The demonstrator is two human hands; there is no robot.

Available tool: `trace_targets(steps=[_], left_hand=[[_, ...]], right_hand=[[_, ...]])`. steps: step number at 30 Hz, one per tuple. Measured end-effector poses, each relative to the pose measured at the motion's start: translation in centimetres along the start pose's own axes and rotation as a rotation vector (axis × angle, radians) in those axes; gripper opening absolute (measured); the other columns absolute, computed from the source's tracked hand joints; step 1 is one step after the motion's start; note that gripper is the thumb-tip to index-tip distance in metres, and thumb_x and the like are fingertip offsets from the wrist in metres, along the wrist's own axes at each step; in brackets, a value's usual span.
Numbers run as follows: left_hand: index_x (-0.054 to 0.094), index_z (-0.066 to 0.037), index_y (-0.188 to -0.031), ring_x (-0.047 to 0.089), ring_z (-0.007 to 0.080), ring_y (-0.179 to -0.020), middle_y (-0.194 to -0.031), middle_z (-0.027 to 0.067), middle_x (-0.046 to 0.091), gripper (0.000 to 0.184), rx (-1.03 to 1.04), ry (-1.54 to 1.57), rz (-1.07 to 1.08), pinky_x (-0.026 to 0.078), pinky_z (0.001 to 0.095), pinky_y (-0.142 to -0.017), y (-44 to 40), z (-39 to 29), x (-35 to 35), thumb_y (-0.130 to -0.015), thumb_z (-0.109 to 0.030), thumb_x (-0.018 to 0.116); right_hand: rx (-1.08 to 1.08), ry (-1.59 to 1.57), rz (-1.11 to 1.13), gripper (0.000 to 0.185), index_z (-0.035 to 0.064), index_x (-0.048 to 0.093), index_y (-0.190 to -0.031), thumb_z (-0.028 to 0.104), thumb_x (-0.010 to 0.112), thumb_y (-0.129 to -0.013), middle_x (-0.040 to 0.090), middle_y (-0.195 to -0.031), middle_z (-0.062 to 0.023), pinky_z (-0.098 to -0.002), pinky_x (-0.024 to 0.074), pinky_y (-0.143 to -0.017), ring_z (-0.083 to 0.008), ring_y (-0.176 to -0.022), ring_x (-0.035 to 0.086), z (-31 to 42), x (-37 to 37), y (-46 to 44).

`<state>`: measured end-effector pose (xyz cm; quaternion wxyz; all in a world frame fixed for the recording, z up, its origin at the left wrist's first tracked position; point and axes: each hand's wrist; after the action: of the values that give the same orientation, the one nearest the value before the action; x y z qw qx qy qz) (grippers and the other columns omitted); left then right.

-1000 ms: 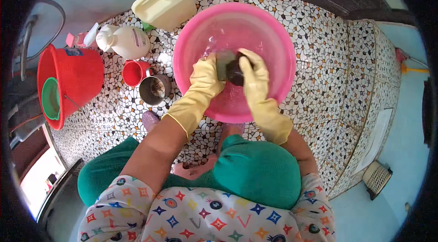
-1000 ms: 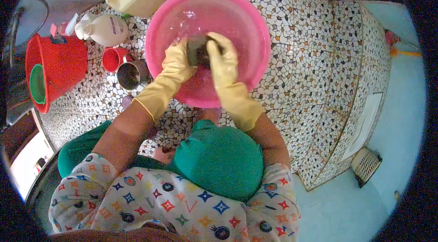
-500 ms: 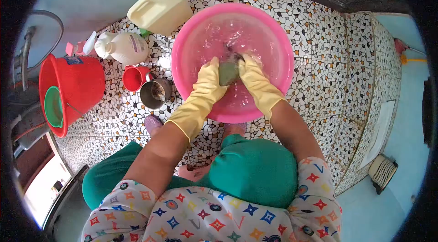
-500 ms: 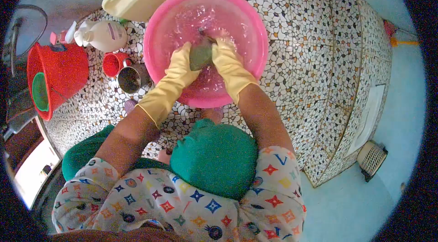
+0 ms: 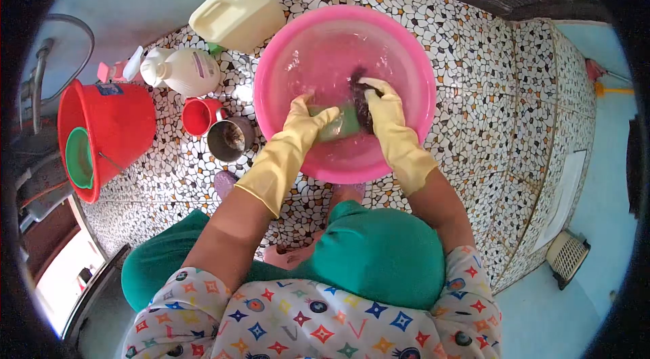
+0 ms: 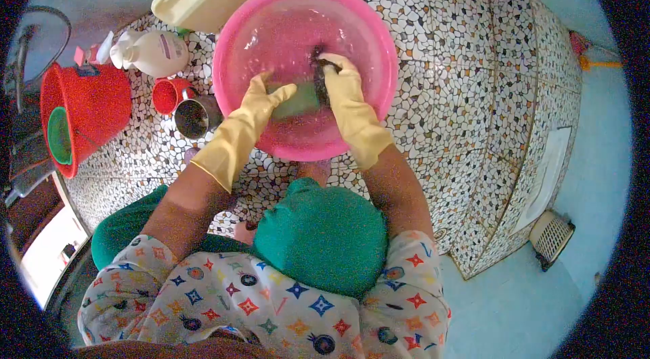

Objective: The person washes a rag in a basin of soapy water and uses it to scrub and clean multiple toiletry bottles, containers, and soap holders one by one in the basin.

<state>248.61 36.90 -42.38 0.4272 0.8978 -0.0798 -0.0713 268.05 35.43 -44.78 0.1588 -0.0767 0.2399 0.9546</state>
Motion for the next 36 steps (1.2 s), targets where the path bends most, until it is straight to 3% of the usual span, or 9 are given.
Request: trace_targets(steps=[4,8,12,18,23,26,29,34,36], left_hand=[[0.037,0.001,-0.152,0.062,0.0283,-0.120,-0.131,0.0179,0.062,0.085,0.082,0.165,0.020,0.052,0.0371,-0.102,0.2,1.3,-0.3,-0.084,-0.017,0.086],[0.047,-0.001,-0.143,0.062,0.0258,-0.117,-0.127,0.0147,0.063,0.053,0.167,0.463,0.204,0.054,0.0360,-0.100,-0.8,2.8,-0.7,-0.093,-0.001,0.066],[0.049,-0.001,-0.141,0.063,0.0252,-0.116,-0.127,0.0138,0.063,0.054,0.240,0.367,0.034,0.053,0.0363,-0.102,-1.5,3.7,-0.1,-0.090,-0.002,0.068],[0.043,-0.002,-0.150,0.056,0.0272,-0.127,-0.137,0.0164,0.056,0.079,0.296,-0.057,-0.028,0.047,0.0376,-0.111,0.7,0.8,0.2,-0.080,0.004,0.080],[0.051,0.000,-0.143,0.063,0.0314,-0.117,-0.127,0.0183,0.063,0.079,0.388,-0.615,-0.095,0.052,0.0373,-0.102,0.9,0.7,0.7,-0.074,-0.007,0.089],[0.059,-0.001,-0.124,0.068,0.0325,-0.108,-0.113,0.0212,0.066,0.068,0.268,-0.623,0.021,0.056,0.0394,-0.090,0.7,-0.1,0.2,-0.068,-0.017,0.095],[0.062,-0.001,-0.116,0.070,0.0323,-0.101,-0.107,0.0199,0.068,0.057,0.240,-0.592,-0.082,0.055,0.0403,-0.089,1.7,-0.3,0.5,-0.072,-0.019,0.093],[0.066,-0.001,-0.107,0.071,0.0302,-0.093,-0.097,0.0179,0.071,0.042,0.332,-0.662,-0.189,0.055,0.0389,-0.085,2.3,-0.1,1.1,-0.078,-0.020,0.090],[0.061,-0.003,-0.117,0.069,0.0287,-0.101,-0.109,0.0167,0.069,0.055,0.196,-0.597,-0.080,0.053,0.0392,-0.090,2.9,-1.8,0.6,-0.078,-0.027,0.091]], right_hand=[[-0.025,-0.231,0.084,0.020,0.0053,0.074,-0.113,0.005,0.068,-0.095,0.073,-0.100,-0.0040,-0.0295,0.0527,-0.076,-0.0135,-0.082,0.065,4.9,2.3,4.0],[-0.801,0.154,0.222,0.018,0.0055,0.074,-0.107,0.012,0.071,-0.091,0.075,-0.106,-0.0142,-0.0416,0.0549,-0.080,-0.0328,-0.093,0.072,3.1,5.4,4.7],[-0.872,0.447,0.100,0.023,0.0066,0.075,-0.111,0.020,0.068,-0.094,0.075,-0.115,-0.0122,-0.0458,0.0527,-0.088,-0.0312,-0.104,0.070,2.2,4.3,4.3],[-0.479,0.477,0.140,0.032,0.0048,0.070,-0.123,0.024,0.062,-0.099,0.068,-0.126,-0.0230,-0.0468,0.0444,-0.109,-0.0391,-0.121,0.062,-3.7,0.6,-0.5],[-0.058,0.000,0.115,0.044,0.0000,0.065,-0.128,0.029,0.070,-0.095,0.070,-0.118,-0.0196,-0.0428,0.0493,-0.100,-0.0309,-0.109,0.066,-7.1,0.8,-2.0],[0.114,0.263,0.117,0.037,0.0006,0.067,-0.125,0.023,0.070,-0.095,0.071,-0.115,-0.0171,-0.0396,0.0516,-0.092,-0.0244,-0.102,0.066,1.3,0.0,1.2],[0.046,-0.152,0.066,0.030,0.0009,0.070,-0.121,0.012,0.071,-0.093,0.069,-0.112,-0.0138,-0.0341,0.0525,-0.085,-0.0189,-0.095,0.066,-0.1,0.7,1.5],[-0.243,-0.065,-0.077,0.027,0.0024,0.073,-0.115,-0.003,0.070,-0.088,0.066,-0.112,-0.0080,-0.0288,0.0521,-0.083,-0.0145,-0.094,0.065,2.5,1.8,3.0],[-0.218,-0.220,-0.038,0.027,0.0037,0.074,-0.114,-0.004,0.069,-0.089,0.066,-0.113,-0.0080,-0.0293,0.0521,-0.084,-0.0143,-0.095,0.064,3.4,1.8,3.2]])
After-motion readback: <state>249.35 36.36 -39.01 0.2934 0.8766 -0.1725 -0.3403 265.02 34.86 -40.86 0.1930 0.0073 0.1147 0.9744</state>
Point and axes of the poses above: each hand's wrist, its own y-axis away from the middle knuckle, its own x-axis out of the palm, z = x × y
